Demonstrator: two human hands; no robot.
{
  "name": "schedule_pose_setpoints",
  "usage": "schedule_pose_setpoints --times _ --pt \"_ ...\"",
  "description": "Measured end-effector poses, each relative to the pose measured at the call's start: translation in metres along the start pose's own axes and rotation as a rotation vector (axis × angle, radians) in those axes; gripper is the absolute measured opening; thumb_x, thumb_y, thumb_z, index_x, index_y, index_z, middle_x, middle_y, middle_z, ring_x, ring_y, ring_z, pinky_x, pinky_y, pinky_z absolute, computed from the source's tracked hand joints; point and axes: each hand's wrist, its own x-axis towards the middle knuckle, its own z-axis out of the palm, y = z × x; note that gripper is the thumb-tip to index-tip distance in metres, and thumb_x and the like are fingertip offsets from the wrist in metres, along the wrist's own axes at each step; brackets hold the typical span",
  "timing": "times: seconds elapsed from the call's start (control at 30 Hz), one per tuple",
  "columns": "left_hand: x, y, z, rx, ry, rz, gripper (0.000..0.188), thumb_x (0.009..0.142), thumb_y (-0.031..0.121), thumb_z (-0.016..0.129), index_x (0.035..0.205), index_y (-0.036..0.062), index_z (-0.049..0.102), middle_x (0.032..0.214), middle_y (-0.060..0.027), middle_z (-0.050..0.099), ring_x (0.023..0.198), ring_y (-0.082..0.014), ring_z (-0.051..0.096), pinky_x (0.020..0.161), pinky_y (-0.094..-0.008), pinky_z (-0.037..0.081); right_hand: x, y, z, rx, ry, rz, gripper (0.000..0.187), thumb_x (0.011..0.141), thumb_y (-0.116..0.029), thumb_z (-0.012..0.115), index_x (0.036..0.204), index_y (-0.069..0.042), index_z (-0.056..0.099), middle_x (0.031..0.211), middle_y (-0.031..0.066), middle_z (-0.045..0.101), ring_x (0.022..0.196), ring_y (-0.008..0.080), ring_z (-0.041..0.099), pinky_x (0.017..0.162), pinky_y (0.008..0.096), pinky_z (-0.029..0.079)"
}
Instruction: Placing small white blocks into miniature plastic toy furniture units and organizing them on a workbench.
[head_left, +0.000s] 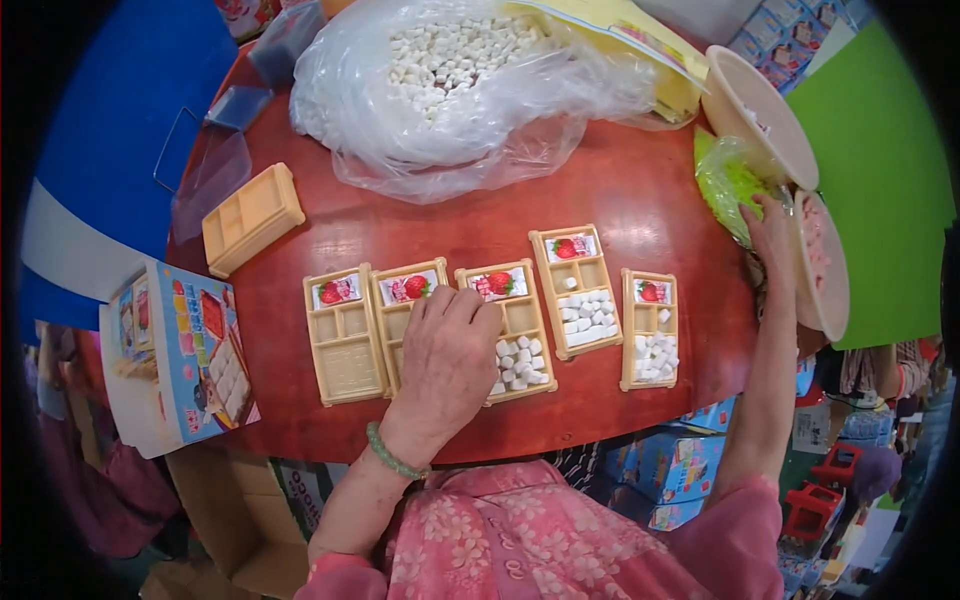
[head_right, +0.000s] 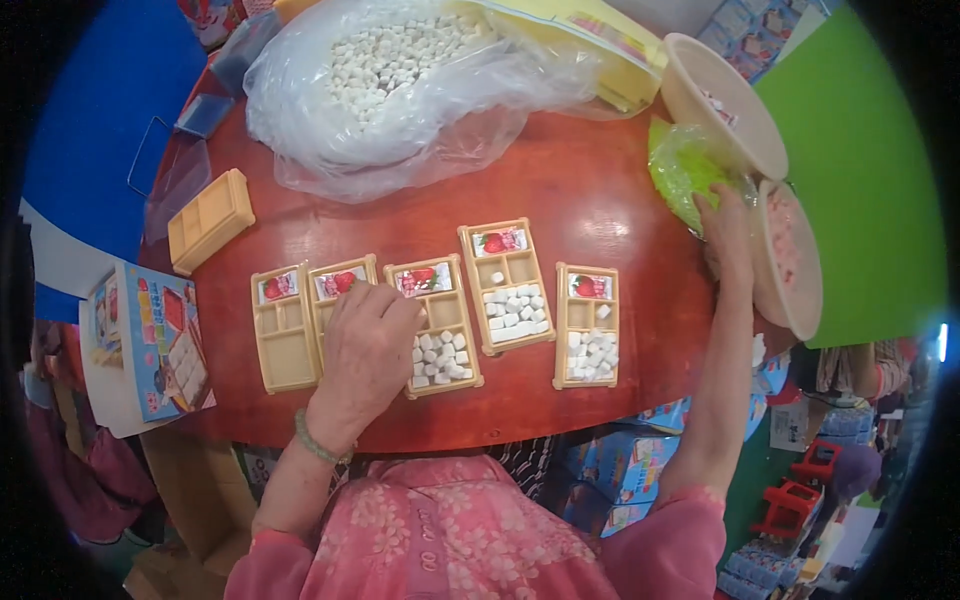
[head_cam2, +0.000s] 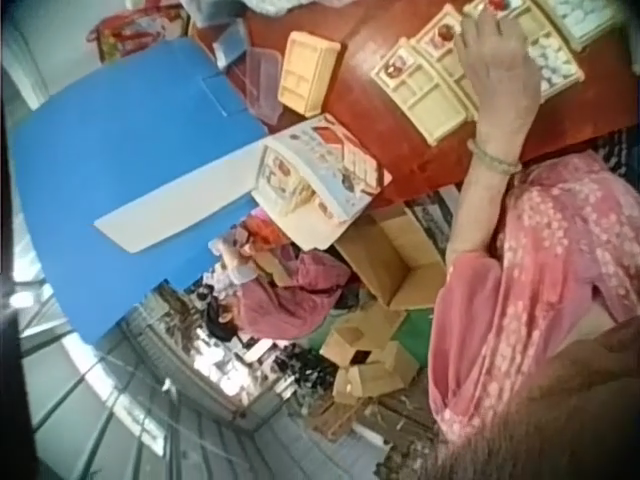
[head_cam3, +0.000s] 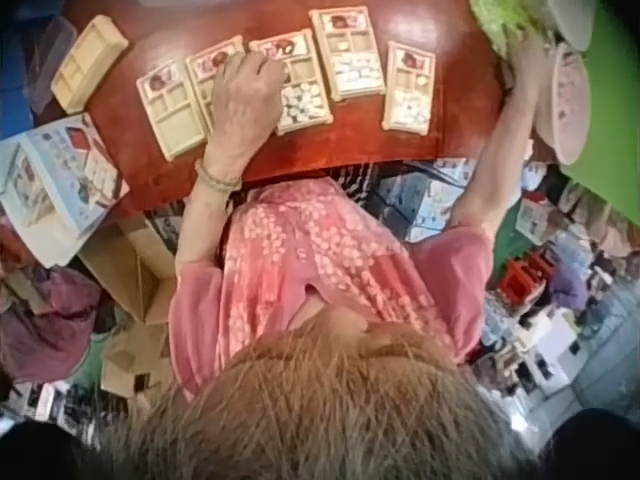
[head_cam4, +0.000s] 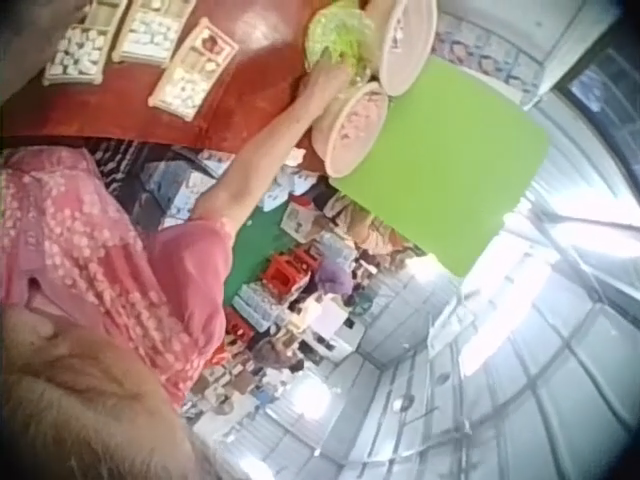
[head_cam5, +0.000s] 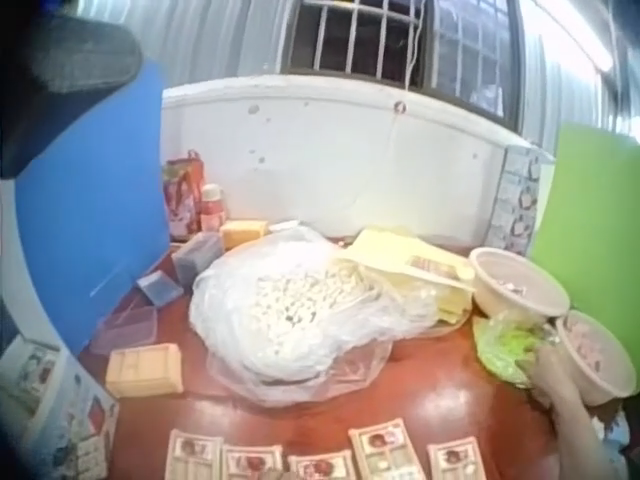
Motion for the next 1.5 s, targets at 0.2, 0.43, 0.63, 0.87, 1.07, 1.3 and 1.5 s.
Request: schedule_pose_setpoints --times 0.2,0.43,0.63,0.87,1.07,1.3,1.5 --pt "-0.03 0.009 -0.015 -0.197 -0.04 0.011 0.013 0.074 0.003 0.067 0.086 0.004 0.063 0.088 -0.0084 0.059 0.085 -0.0273 0.059 0.077 -0.0405 0.048 -0.014 -0.011 -0.034 0.001 0.153 -0.043 0.042 0.099 -0.031 0.063 0.125 0.002 0.065 0.117 0.0231 0.069 0.109 0.038 0.065 0.096 0.043 0.049" --pt "-0.036 0.017 -0.009 -0.185 -0.032 0.145 0.017 0.074 -0.001 0.071 0.089 0.0026 0.067 0.085 -0.0078 0.061 0.082 -0.0269 0.061 0.073 -0.0393 0.048 -0.03 0.157 -0.079 -0.366 0.064 0.248 0.034 0.101 -0.025 0.056 0.12 0.001 0.066 0.113 0.0231 0.069 0.108 0.0397 0.065 0.092 0.0428 0.051" --pt "-0.038 0.02 -0.011 -0.16 -0.03 0.116 0.016 0.072 -0.001 0.072 0.086 0.0042 0.065 0.086 -0.0071 0.061 0.082 -0.0273 0.061 0.074 -0.0398 0.047 -0.043 0.239 -0.049 0.199 -0.209 0.252 0.047 0.099 -0.035 0.054 0.124 0.003 0.065 0.119 0.0249 0.069 0.113 0.0373 0.066 0.096 0.0429 0.05" --pt "-0.043 0.026 -0.017 -0.049 -0.078 0.135 0.011 0.072 0.004 0.067 0.083 0.0078 0.066 0.083 -0.0059 0.057 0.081 -0.0269 0.059 0.076 -0.0404 0.047 -0.036 0.175 -0.052 0.053 -0.21 0.321 0.048 0.096 -0.033 0.063 0.124 0.005 0.065 0.113 0.0154 0.071 0.102 0.0253 0.067 0.093 0.0352 0.051" --pt "-0.038 0.032 -0.014 0.055 -0.152 0.187 0.015 0.075 0.009 0.07 0.089 0.0046 0.066 0.087 -0.0078 0.057 0.085 -0.0268 0.058 0.078 -0.0403 0.047 -0.041 -0.068 -0.096 0.463 0.103 -0.097 0.02 0.096 -0.014 0.066 0.109 0.001 0.069 0.101 0.0126 0.072 0.093 0.0215 0.067 0.084 0.0356 0.051" --pt "-0.052 0.027 -0.01 0.042 -0.108 0.161 0.028 0.079 0.015 0.075 0.102 0.0005 0.068 0.095 -0.0092 0.062 0.093 -0.0272 0.059 0.084 -0.0403 0.048 0.048 -0.285 -0.032 0.727 -0.173 -0.528 0.021 0.094 -0.016 0.065 0.103 0.002 0.07 0.094 0.0184 0.071 0.088 0.0317 0.068 0.081 0.037 0.052" --pt "-0.039 0.021 0.0 -0.165 -0.011 -0.007 0.034 0.075 0.008 0.079 0.106 0.0004 0.067 0.094 -0.0101 0.063 0.084 -0.0287 0.061 0.075 -0.0393 0.05 0.102 -0.404 0.07 0.559 -0.186 -0.667 0.045 0.089 -0.038 0.069 0.113 0.0 0.07 0.11 0.0234 0.07 0.107 0.04 0.066 0.095 0.0445 0.051"
